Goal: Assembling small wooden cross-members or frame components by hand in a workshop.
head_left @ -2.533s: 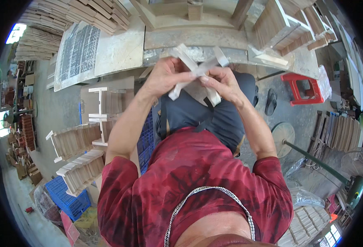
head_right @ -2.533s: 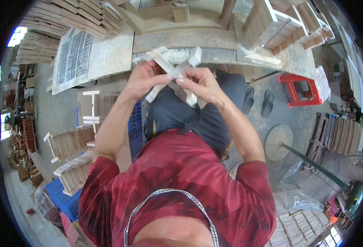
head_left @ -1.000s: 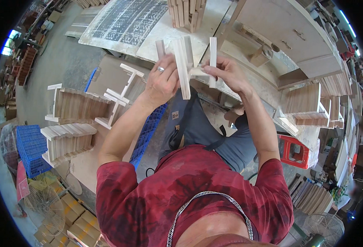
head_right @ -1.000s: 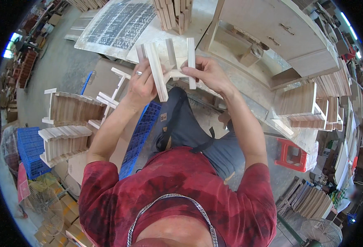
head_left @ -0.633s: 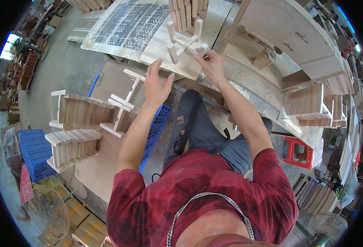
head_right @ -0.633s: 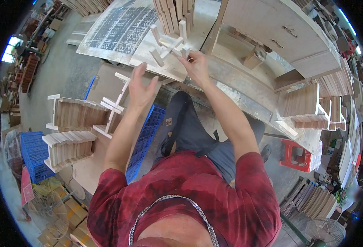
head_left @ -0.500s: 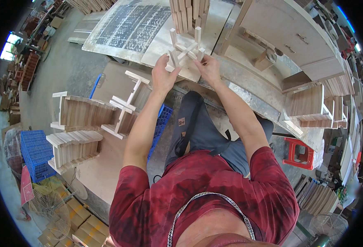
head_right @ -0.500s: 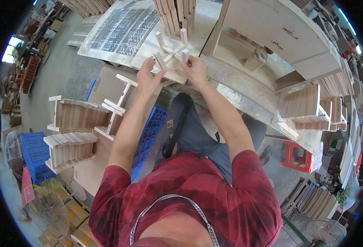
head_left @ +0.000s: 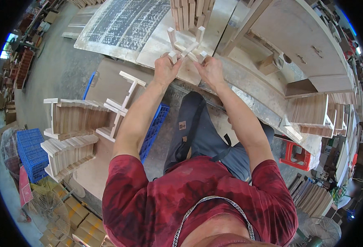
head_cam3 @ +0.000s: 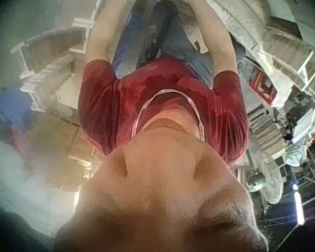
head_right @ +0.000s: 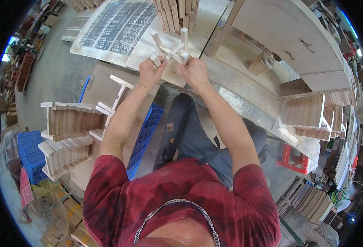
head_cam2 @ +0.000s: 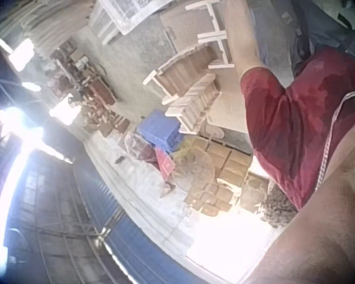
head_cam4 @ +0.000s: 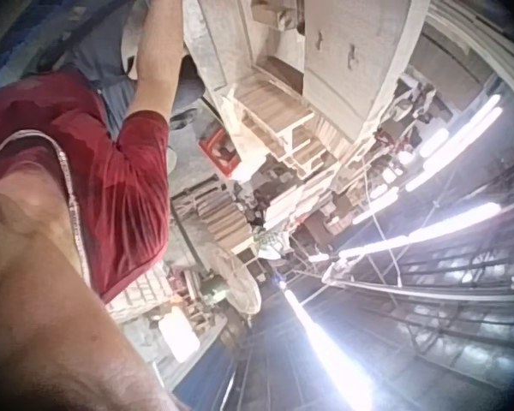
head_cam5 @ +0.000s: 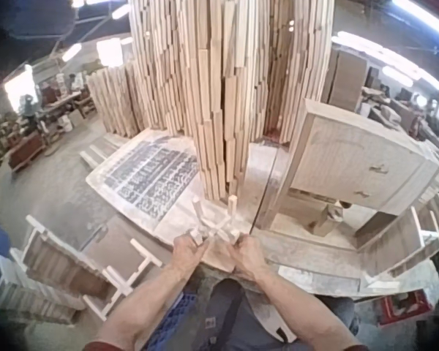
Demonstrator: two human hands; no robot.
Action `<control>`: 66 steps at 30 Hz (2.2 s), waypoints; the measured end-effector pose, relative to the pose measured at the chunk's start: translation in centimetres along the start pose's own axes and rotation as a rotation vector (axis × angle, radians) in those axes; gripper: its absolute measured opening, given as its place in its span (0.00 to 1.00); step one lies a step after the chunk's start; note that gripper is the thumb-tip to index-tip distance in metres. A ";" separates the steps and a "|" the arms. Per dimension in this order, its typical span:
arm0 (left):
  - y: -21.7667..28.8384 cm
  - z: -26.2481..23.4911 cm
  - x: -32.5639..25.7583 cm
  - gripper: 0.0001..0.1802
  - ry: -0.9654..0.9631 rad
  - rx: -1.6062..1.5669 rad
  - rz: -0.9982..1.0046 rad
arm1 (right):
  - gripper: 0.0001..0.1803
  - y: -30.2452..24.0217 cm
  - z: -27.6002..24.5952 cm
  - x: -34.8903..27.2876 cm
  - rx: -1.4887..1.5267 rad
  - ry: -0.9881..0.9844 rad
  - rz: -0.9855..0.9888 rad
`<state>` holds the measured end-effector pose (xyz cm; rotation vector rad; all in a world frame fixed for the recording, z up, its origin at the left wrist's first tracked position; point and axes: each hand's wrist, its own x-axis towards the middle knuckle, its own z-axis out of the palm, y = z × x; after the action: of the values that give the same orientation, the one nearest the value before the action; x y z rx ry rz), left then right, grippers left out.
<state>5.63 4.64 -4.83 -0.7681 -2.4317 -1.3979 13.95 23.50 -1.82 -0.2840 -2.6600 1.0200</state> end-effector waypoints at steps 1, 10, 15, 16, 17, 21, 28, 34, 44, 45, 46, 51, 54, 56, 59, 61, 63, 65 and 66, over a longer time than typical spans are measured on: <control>-0.5 -0.2 0.1 0.10 -0.027 0.019 0.053 | 0.17 0.1 0.2 0.1 -0.001 -0.004 0.002; -0.6 0.3 0.0 0.13 -0.010 -0.036 -0.149 | 0.17 0.6 0.6 0.2 -0.024 -0.016 -0.003; 0.4 -0.3 0.5 0.13 -0.071 0.071 -0.173 | 0.17 0.8 0.3 -0.6 -0.019 -0.002 -0.030; 0.9 -0.6 0.7 0.13 -0.067 0.064 -0.153 | 0.17 0.7 0.4 -0.5 -0.018 0.005 -0.032; 1.4 -0.9 0.8 0.13 -0.063 0.059 -0.132 | 0.17 0.5 0.5 -0.3 -0.044 0.010 -0.027; 0.2 -0.4 -0.1 0.14 0.007 0.046 -0.096 | 0.17 0.5 0.5 0.6 -0.080 -0.075 -0.027; 1.2 2.2 0.5 0.30 -0.061 0.040 -0.309 | 0.20 2.3 -6.8 -7.8 -0.018 0.106 -0.146; 2.2 -10.7 -6.0 0.17 0.206 0.118 -0.063 | 0.09 4.2 -27.3 -21.9 -0.171 0.237 -0.005; 1.2 -24.0 -17.7 0.20 -0.130 0.614 -0.471 | 0.26 16.4 -53.6 -23.9 -0.440 0.029 0.442; 0.5 -22.7 -17.3 0.24 -0.183 0.640 -0.494 | 0.25 21.3 -57.2 -25.2 -0.678 0.001 0.232; -0.6 -22.6 -18.0 0.25 -0.192 0.715 -0.520 | 0.23 25.4 -58.9 -25.3 -0.896 0.035 0.021; 0.6 -21.6 -19.0 0.20 -0.246 0.910 -0.558 | 0.21 23.8 -58.3 -22.9 -0.764 -0.110 0.175; -3.7 -24.2 -22.1 0.21 -0.245 0.816 -0.511 | 0.28 20.0 -53.0 -19.9 -0.746 -0.175 0.325; -1.1 -23.8 -20.5 0.25 -0.396 0.868 -0.695 | 0.34 22.7 -52.0 -18.9 -1.041 -0.205 0.584; -4.8 -27.0 -23.6 0.19 -0.452 1.116 -0.535 | 0.33 20.4 -50.6 -20.0 -1.222 0.181 -0.117; -8.8 -26.7 -23.6 0.16 -0.390 1.016 -0.478 | 0.22 20.7 -53.8 -22.3 -1.074 0.098 0.147; -7.9 -26.3 -23.3 0.16 -0.352 0.968 -0.432 | 0.14 16.3 -53.2 -23.2 -0.901 0.188 0.180; -8.1 -26.1 -22.7 0.16 -0.433 0.870 -0.520 | 0.52 16.0 -55.2 -25.3 -0.665 0.128 0.487; -8.2 -27.3 -23.5 0.18 -0.418 0.930 -0.481 | 0.50 12.9 -53.9 -25.1 -0.607 0.217 0.415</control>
<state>19.25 -29.64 -7.16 -0.2476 -3.2508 -0.0401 56.15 59.50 23.20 -1.0363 -2.6894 0.2109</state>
